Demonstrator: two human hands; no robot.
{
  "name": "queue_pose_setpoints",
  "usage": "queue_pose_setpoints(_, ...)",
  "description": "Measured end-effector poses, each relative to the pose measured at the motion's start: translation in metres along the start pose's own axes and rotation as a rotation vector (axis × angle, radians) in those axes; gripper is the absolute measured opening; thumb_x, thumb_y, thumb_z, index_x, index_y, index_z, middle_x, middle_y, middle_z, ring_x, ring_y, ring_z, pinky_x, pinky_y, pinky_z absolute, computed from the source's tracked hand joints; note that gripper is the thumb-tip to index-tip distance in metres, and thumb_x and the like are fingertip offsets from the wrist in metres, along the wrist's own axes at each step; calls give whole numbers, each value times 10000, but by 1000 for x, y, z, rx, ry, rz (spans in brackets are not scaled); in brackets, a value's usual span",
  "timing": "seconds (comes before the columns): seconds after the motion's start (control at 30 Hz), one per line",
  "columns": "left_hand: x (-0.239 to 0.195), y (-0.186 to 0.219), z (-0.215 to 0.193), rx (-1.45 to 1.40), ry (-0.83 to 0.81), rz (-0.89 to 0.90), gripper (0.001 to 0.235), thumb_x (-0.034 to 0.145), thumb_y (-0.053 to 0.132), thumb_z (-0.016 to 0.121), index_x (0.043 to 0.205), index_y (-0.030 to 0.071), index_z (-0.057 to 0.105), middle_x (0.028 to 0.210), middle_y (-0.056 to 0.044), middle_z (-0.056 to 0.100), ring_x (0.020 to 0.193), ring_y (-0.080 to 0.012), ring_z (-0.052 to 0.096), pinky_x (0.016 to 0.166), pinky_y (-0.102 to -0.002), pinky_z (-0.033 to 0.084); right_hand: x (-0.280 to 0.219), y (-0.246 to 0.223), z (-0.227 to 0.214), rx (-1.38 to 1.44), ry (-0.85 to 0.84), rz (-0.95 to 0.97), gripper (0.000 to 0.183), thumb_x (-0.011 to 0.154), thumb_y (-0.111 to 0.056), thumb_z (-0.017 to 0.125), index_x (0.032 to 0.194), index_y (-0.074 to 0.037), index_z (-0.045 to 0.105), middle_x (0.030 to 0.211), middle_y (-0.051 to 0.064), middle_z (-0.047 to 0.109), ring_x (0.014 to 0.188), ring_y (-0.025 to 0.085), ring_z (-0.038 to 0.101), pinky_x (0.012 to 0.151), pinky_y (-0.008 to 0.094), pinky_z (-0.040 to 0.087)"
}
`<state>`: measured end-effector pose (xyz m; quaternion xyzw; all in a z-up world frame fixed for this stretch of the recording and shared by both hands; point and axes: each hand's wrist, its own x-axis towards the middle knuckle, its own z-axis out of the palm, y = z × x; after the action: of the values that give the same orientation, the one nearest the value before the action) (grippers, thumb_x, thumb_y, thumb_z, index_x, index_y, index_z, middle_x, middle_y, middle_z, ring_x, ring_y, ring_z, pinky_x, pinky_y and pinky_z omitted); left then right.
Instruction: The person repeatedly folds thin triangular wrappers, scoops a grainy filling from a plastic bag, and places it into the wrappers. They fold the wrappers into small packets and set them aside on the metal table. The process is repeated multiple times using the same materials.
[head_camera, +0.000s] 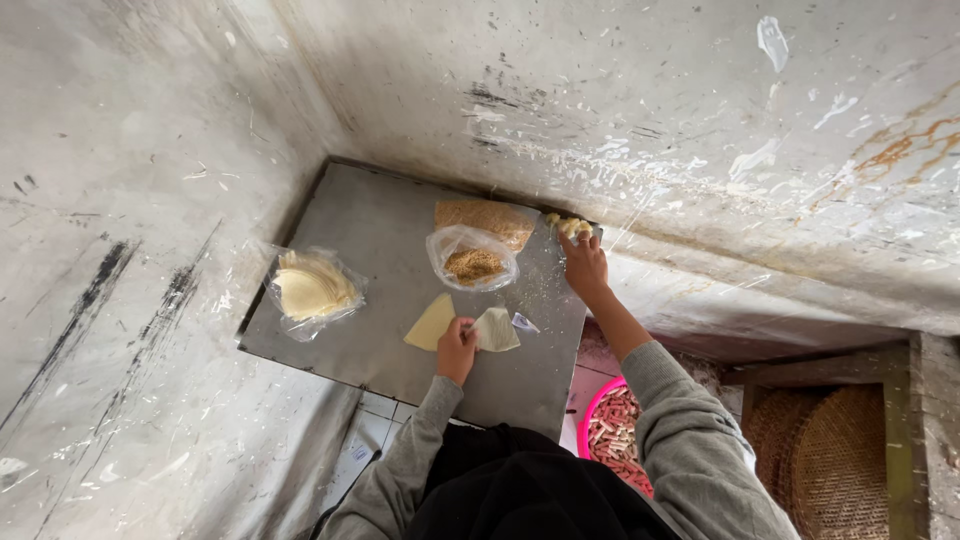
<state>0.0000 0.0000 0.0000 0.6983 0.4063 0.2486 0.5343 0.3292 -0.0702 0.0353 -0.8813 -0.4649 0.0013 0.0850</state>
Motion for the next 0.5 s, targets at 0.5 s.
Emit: queue_pose_setpoints(0.5, 5, -1, 1, 64, -4, 24, 227, 904, 116, 706, 1081, -6, 634, 783, -106, 704, 591, -187, 707, 560, -329, 565, 9, 4, 8, 607, 193, 13, 494, 721, 100, 568, 1115, -141, 742, 1099, 107, 701, 1131, 291, 564, 974, 417, 473)
